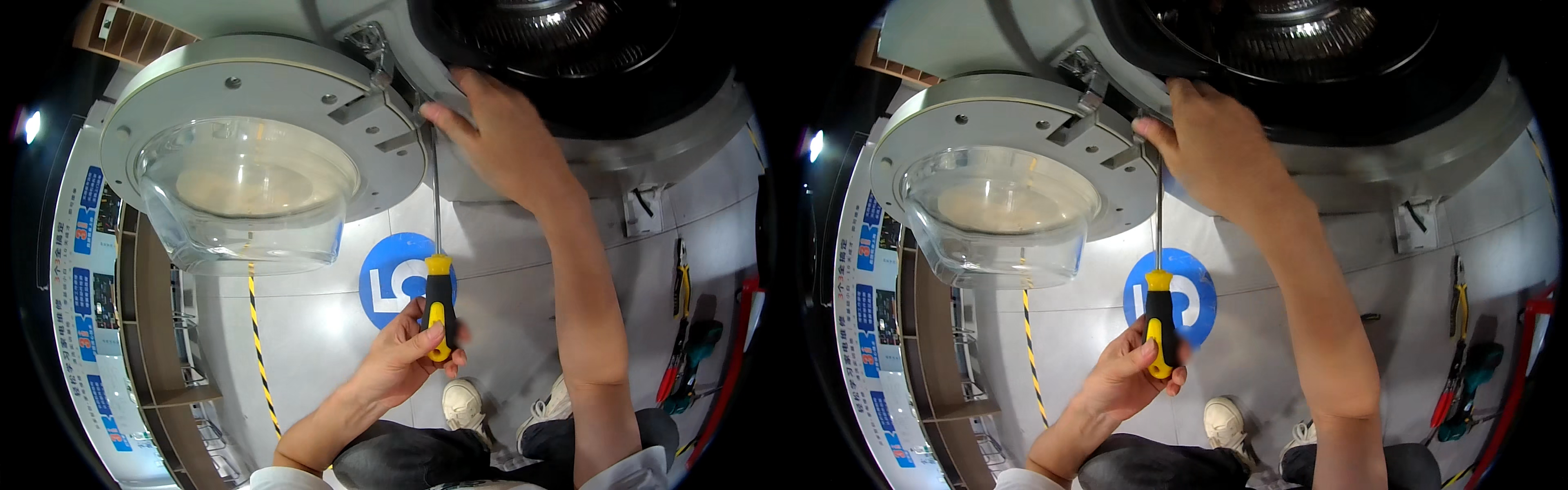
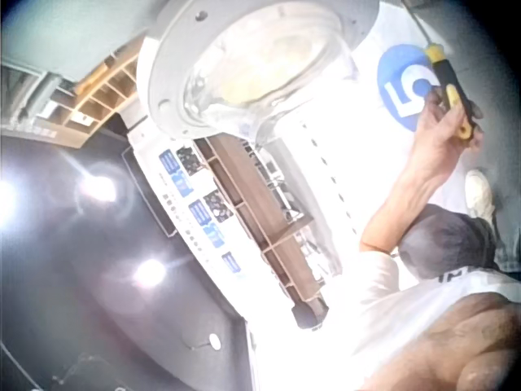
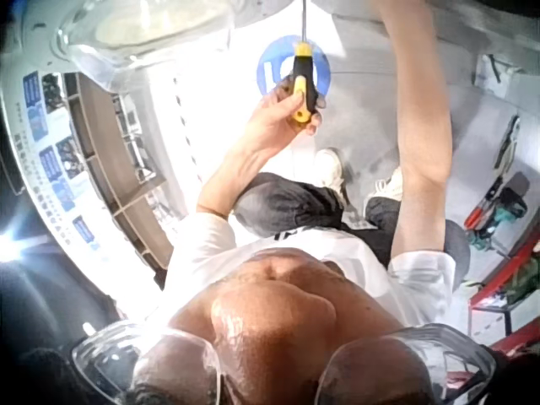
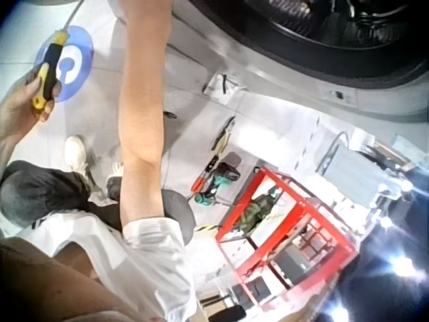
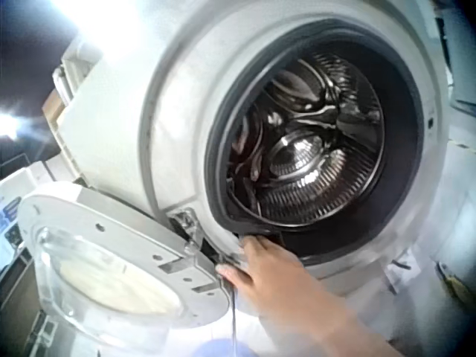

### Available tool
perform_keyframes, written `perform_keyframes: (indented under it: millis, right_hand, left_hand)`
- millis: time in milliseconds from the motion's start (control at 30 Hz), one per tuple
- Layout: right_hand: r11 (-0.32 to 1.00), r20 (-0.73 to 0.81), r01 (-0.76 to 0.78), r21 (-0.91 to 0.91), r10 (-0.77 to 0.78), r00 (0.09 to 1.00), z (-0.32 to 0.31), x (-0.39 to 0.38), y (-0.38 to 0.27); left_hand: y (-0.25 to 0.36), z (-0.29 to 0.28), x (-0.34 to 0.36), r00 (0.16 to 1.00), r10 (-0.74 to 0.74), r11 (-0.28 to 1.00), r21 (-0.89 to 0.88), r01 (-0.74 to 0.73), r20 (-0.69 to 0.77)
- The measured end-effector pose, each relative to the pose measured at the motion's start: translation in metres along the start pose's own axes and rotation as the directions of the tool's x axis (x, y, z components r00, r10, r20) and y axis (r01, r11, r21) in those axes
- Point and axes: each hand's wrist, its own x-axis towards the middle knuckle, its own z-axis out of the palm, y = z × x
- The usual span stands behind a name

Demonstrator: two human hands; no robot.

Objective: The person unscrews the door hinge of a washing machine using a screwdriver and then removes the rubber seal from the door opening by hand.

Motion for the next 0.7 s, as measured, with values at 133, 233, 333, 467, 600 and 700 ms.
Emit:
perform_keyframes:
  millis: [133, 233, 333, 467, 600, 700]
  right_hand:
    - [0.972, 0.251, -0.163, 0.168, 0.118, 0.961, 0.014, 0.025, 0.014]
    - [0.932, 0.482, -0.352, 0.087, 0.27, 0.833, 0.001, 0.04, 0.008]
    - [0.924, 0.613, -0.38, -0.031, 0.318, 0.723, -0.017, 0.05, 0.001]
    - [0.927, 0.602, -0.369, 0.071, 0.255, 0.756, -0.007, 0.046, 0.014]
    - [0.891, 0.679, -0.441, 0.109, 0.257, 0.687, -0.003, 0.056, 0.022]
    - [0.897, 0.633, -0.409, 0.168, 0.22, 0.742, 0.009, 0.053, 0.031]
  left_hand:
    - [-0.002, -0.006, 0.004, 1.0, -0.007, 1.0, -0.02, 0.007, 0.016]
    - [-0.001, -0.004, 0.004, 1.0, -0.009, 1.0, -0.026, 0.01, 0.023]
    - [-0.002, -0.004, 0.004, 1.0, -0.019, 1.0, -0.004, 0.019, -0.013]
    - [-0.005, -0.006, 0.006, 1.0, -0.019, 1.0, -0.004, 0.019, -0.011]
    - [-0.004, -0.002, 0.009, 1.0, -0.02, 1.0, -0.018, 0.021, 0.023]
    - [-0.005, -0.001, 0.009, 0.999, -0.016, 1.0, -0.02, 0.017, 0.028]
